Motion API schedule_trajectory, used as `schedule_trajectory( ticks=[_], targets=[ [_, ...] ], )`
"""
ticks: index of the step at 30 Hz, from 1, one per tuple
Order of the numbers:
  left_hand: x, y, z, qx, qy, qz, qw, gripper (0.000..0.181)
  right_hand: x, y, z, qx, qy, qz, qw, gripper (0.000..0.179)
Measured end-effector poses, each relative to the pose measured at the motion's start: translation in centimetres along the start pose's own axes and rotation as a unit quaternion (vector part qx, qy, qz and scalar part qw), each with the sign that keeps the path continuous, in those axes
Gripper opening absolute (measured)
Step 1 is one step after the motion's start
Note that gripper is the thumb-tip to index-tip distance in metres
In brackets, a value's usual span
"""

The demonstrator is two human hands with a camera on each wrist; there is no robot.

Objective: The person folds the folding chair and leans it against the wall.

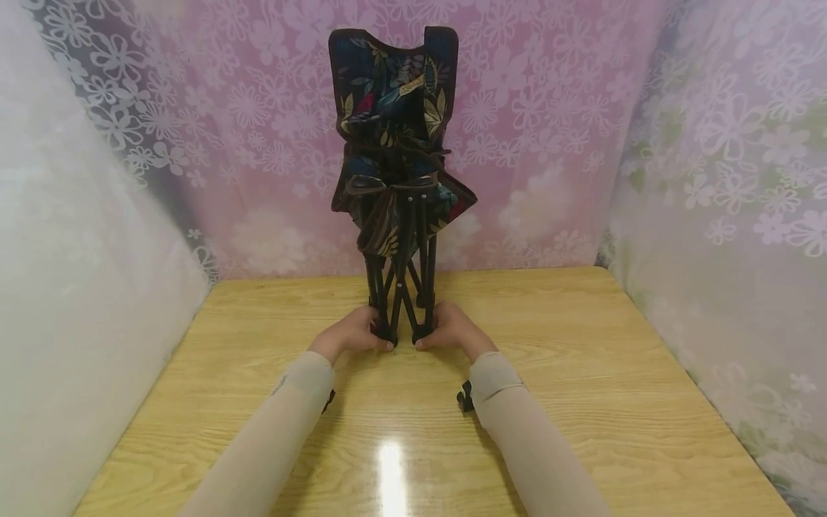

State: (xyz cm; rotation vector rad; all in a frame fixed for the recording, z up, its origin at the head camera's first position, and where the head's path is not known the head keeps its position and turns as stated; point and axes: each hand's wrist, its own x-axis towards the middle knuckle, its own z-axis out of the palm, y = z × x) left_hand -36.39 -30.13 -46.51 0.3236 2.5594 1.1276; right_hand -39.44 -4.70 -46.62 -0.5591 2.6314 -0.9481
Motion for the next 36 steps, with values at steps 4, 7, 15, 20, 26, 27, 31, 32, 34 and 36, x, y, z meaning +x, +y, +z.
schedule_trajectory(
  ticks=[4, 7, 15, 20, 26, 27, 31, 32, 34, 36],
  targets=[
    [0.1, -0.16, 0.14, 0.003, -0.002, -0.001, 1.0, 0.048, -0.06, 0.07, 0.11, 0.001, 0.002, 0.003, 1.0, 0.042],
    [0.13, -0.22, 0.15, 0.002, -0.004, -0.002, 1.0, 0.052, -0.05, 0.09, 0.19, 0.002, 0.0, 0.011, 0.9999, 0.042],
    [0.15, -0.29, -0.07, 0.005, -0.001, 0.0, 1.0, 0.057, 0.02, -0.28, -0.11, -0.012, 0.005, 0.016, 0.9998, 0.043],
    [0.05, -0.28, -0.05, 0.003, -0.001, -0.001, 1.0, 0.053, -0.06, -0.38, -0.1, -0.015, 0.007, 0.02, 0.9997, 0.043],
    [0.05, -0.36, 0.01, 0.001, -0.002, 0.002, 1.0, 0.052, -0.05, -0.4, 0.0, -0.015, 0.006, 0.023, 0.9996, 0.044],
    [0.04, -0.38, 0.0, 0.001, -0.002, 0.002, 1.0, 0.052, -0.05, -0.44, -0.01, -0.015, 0.005, 0.025, 0.9996, 0.044],
    [0.0, -0.31, -0.06, -0.002, 0.001, 0.004, 1.0, 0.053, 0.15, -0.49, -0.09, -0.016, 0.003, 0.034, 0.9993, 0.044],
    [-0.02, -0.29, -0.08, -0.002, 0.002, 0.005, 1.0, 0.053, 0.18, -0.5, -0.11, -0.017, 0.003, 0.036, 0.9992, 0.044],
    [-0.04, -0.24, -0.14, -0.003, 0.003, 0.006, 1.0, 0.054, 0.22, -0.56, -0.16, -0.016, 0.003, 0.038, 0.9991, 0.043],
    [-0.06, -0.23, -0.18, -0.002, 0.002, 0.006, 1.0, 0.054, 0.21, -0.63, -0.17, -0.014, 0.002, 0.042, 0.999, 0.043]
  ],
)
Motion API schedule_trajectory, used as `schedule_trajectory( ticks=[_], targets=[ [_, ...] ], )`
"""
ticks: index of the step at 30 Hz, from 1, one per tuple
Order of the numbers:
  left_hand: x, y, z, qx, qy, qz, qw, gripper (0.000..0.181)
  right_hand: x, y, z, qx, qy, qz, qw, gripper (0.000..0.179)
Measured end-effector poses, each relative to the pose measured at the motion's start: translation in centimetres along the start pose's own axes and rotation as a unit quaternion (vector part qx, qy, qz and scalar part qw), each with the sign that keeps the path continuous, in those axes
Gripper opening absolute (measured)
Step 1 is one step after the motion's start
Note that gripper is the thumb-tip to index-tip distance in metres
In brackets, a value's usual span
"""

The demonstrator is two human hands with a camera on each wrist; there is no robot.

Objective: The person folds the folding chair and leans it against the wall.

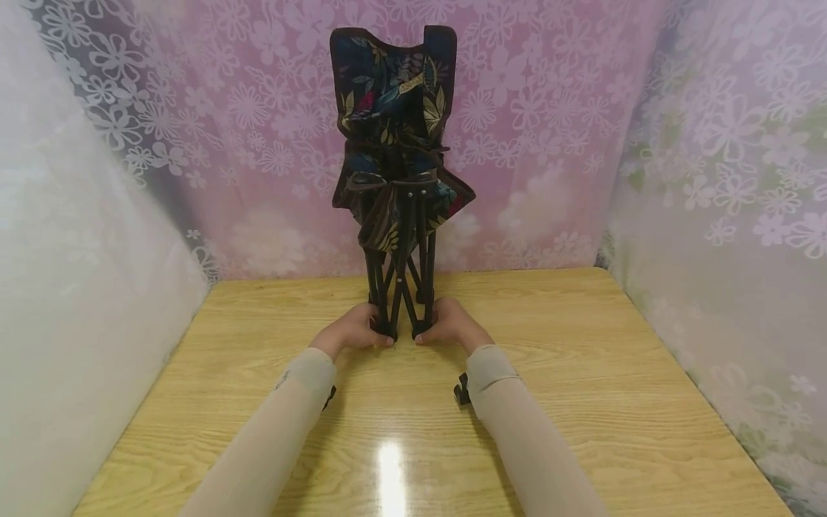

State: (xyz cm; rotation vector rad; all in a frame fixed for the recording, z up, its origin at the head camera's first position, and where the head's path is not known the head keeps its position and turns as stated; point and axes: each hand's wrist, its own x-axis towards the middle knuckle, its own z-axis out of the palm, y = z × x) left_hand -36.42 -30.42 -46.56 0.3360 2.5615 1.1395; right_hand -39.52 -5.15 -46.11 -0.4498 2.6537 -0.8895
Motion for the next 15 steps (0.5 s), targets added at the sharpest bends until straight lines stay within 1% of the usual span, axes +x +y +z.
schedule_trajectory(
  ticks=[7, 13, 15],
  targets=[
    [0.06, -0.06, -0.02, 0.003, -0.001, -0.003, 1.0, 0.05, 0.06, -0.1, 0.16, 0.006, -0.003, 0.001, 1.0, 0.042],
    [0.03, 0.15, -0.07, 0.007, -0.002, -0.007, 1.0, 0.059, 0.06, -0.21, 0.01, 0.006, -0.001, -0.001, 1.0, 0.041],
    [0.06, 0.2, -0.07, 0.008, 0.0, -0.007, 0.9999, 0.059, 0.12, -0.22, -0.05, 0.008, 0.001, 0.001, 1.0, 0.04]
  ],
)
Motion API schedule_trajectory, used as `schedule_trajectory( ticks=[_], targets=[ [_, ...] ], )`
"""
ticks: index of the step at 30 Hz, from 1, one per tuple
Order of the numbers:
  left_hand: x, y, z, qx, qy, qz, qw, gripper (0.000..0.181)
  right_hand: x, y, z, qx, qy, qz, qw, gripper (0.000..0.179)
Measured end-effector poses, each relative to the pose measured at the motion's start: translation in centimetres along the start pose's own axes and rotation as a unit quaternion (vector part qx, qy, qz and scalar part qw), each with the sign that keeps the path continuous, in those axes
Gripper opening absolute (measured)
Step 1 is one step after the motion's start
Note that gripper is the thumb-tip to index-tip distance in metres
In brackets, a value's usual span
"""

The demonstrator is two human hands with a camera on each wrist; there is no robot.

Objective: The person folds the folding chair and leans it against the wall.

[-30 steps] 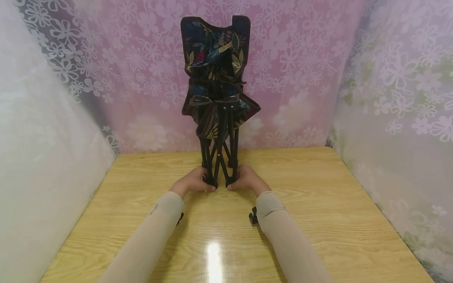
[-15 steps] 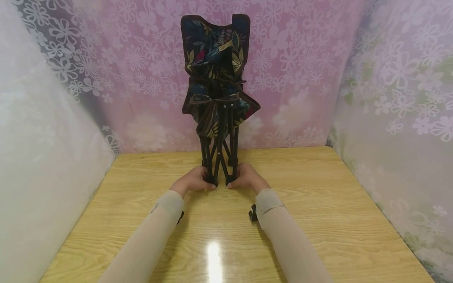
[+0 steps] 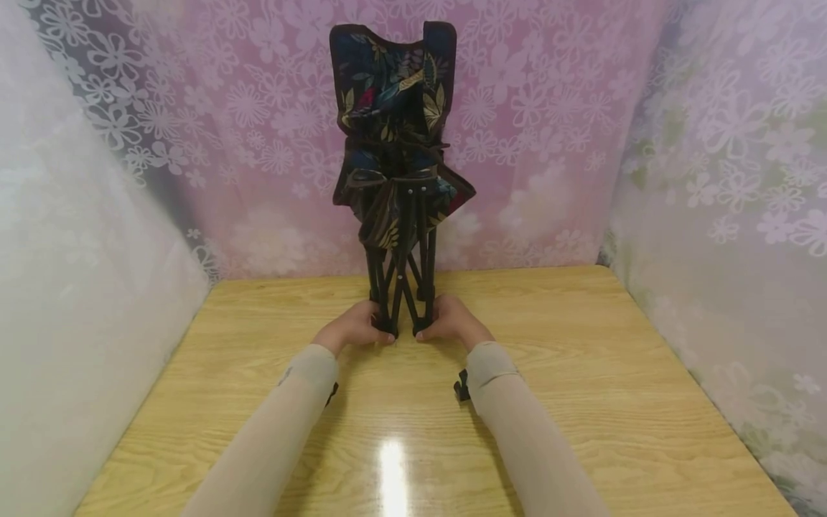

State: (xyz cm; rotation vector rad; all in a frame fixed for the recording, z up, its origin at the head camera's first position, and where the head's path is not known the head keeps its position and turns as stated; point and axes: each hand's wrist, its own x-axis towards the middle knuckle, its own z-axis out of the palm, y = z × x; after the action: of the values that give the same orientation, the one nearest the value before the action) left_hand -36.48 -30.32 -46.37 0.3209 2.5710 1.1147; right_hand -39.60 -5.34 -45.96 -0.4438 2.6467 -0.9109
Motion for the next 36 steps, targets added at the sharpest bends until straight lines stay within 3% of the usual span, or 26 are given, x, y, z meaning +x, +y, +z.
schedule_trajectory(
  ticks=[11, 17, 22, 29, 33, 36],
  targets=[
    [0.0, -0.5, -0.2, 0.014, -0.002, -0.005, 0.9999, 0.061, 0.6, 0.5, 0.6, 0.008, 0.005, -0.009, 0.9999, 0.031],
    [-0.2, -0.6, 0.1, 0.027, -0.005, -0.003, 0.9996, 0.051, 0.4, 0.8, 1.0, -0.003, 0.003, -0.004, 1.0, 0.045],
    [-0.4, -0.2, -0.3, 0.043, 0.007, -0.009, 0.999, 0.051, -0.1, 0.5, 1.1, -0.008, 0.009, -0.005, 0.9999, 0.038],
    [-1.0, -0.1, -0.8, 0.07, -0.014, -0.019, 0.9973, 0.067, -1.1, 0.1, 0.7, -0.014, 0.008, -0.003, 0.9999, 0.074],
    [-1.6, -0.2, -1.5, 0.08, -0.019, -0.027, 0.9962, 0.069, -1.7, 0.2, 0.0, -0.03, 0.004, -0.01, 0.9995, 0.078],
    [-2.1, -0.5, -1.9, 0.086, -0.004, -0.021, 0.9961, 0.07, -2.4, 0.5, -0.7, -0.033, 0.007, -0.01, 0.9994, 0.082]
  ],
)
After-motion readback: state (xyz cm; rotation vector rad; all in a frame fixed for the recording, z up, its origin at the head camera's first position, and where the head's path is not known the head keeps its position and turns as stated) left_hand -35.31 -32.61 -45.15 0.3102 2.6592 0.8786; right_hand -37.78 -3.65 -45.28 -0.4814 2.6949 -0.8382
